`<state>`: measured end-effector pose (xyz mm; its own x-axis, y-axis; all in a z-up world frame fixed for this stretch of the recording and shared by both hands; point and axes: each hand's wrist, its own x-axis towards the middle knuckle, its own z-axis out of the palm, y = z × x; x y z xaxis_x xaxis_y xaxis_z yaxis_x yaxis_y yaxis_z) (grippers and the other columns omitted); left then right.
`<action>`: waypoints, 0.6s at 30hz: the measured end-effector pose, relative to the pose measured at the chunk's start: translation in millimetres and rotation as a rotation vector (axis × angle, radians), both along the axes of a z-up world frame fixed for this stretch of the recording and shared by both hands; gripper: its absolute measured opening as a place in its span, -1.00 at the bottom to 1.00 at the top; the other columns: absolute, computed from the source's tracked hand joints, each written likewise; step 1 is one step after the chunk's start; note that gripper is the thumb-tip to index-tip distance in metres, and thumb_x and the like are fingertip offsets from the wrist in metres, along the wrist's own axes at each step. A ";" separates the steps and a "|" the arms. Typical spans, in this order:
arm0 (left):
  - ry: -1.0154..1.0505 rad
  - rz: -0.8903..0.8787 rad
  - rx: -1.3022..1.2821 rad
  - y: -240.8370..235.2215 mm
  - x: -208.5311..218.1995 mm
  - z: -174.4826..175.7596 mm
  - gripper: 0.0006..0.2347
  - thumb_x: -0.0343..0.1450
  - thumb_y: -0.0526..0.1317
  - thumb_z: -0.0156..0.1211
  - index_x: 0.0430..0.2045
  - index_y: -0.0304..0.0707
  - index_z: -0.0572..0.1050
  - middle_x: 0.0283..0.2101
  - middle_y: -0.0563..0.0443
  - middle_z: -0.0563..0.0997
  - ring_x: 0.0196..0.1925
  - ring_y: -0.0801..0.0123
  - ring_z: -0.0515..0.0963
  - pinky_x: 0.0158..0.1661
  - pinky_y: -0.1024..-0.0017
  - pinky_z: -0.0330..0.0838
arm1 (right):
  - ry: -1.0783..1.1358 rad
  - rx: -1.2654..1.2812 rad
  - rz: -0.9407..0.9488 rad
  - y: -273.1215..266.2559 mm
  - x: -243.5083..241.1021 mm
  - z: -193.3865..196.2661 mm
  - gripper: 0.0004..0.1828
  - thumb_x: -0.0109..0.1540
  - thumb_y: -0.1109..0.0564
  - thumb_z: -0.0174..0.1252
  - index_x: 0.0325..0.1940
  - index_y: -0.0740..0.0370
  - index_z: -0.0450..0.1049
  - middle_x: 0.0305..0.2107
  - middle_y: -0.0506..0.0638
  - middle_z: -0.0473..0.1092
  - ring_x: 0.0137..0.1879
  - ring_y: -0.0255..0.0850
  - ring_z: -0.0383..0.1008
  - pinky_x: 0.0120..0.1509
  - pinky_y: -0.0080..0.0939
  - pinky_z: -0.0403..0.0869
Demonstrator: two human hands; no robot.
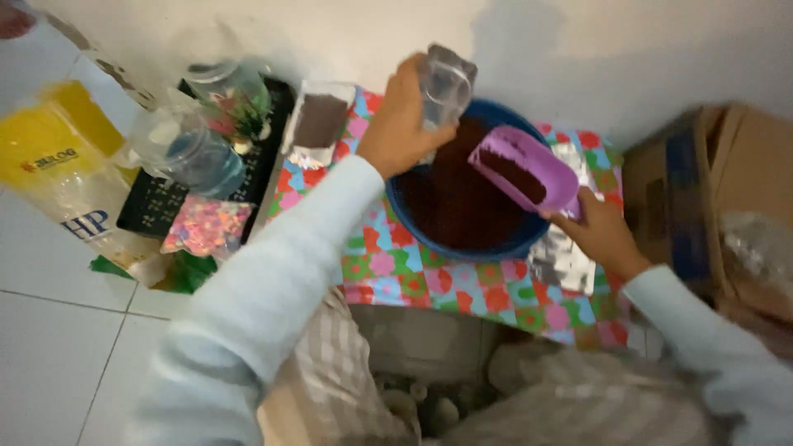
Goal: The person is manually filling small foil pouches with granular bait material using a plastic scoop from a large bucket.
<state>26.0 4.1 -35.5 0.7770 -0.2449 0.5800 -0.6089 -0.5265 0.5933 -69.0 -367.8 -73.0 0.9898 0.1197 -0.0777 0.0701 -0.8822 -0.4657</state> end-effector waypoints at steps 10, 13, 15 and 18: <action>0.011 -0.058 -0.087 -8.9 -6.4 20.8 -0.27 0.29 -0.25 0.41 0.28 -0.44 0.05 0.18 -0.43 0.37 0.22 -0.18 0.44 0.25 0.09 0.35 | -0.030 -0.016 0.076 -1.6 -5.0 24.3 -0.26 0.17 -0.36 0.16 0.15 0.30 0.45 -0.55 0.12 0.46 -0.48 -0.06 0.43 -0.34 -0.11 0.35; 0.107 -0.053 -0.027 -4.1 -14.7 20.8 -0.25 0.32 -0.11 0.40 0.28 -0.49 0.04 0.18 -0.44 0.34 0.23 -0.18 0.42 0.24 0.08 0.32 | -0.063 -0.025 0.004 2.4 -8.3 24.3 -0.25 0.19 -0.40 0.14 0.03 0.38 0.40 -0.56 0.10 0.42 -0.49 -0.09 0.42 -0.33 -0.15 0.39; 0.093 -0.055 -0.030 -5.5 -12.1 22.3 -0.25 0.32 -0.11 0.44 0.28 -0.46 0.05 0.19 -0.44 0.37 0.23 -0.19 0.44 0.23 0.08 0.34 | 0.014 -0.104 0.036 -2.1 -5.4 22.6 -0.26 0.19 -0.42 0.08 0.02 0.31 0.44 -0.43 0.16 0.52 -0.39 -0.01 0.51 -0.25 -0.09 0.44; 0.091 -0.050 -0.003 -6.9 -12.4 18.5 -0.24 0.33 -0.09 0.43 0.28 -0.50 0.06 0.18 -0.48 0.39 0.21 -0.21 0.45 0.22 0.09 0.35 | 0.011 -0.008 -0.007 6.5 -9.3 29.3 -0.27 0.20 -0.42 0.08 0.01 0.33 0.44 -0.46 0.12 0.45 -0.39 -0.08 0.45 -0.24 -0.13 0.41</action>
<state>13.6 -2.8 -17.0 0.8133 -0.2828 0.5085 -0.5778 -0.4952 0.6488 -78.3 -361.3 -43.8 0.9897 0.1124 -0.0892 0.0593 -0.8863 -0.4593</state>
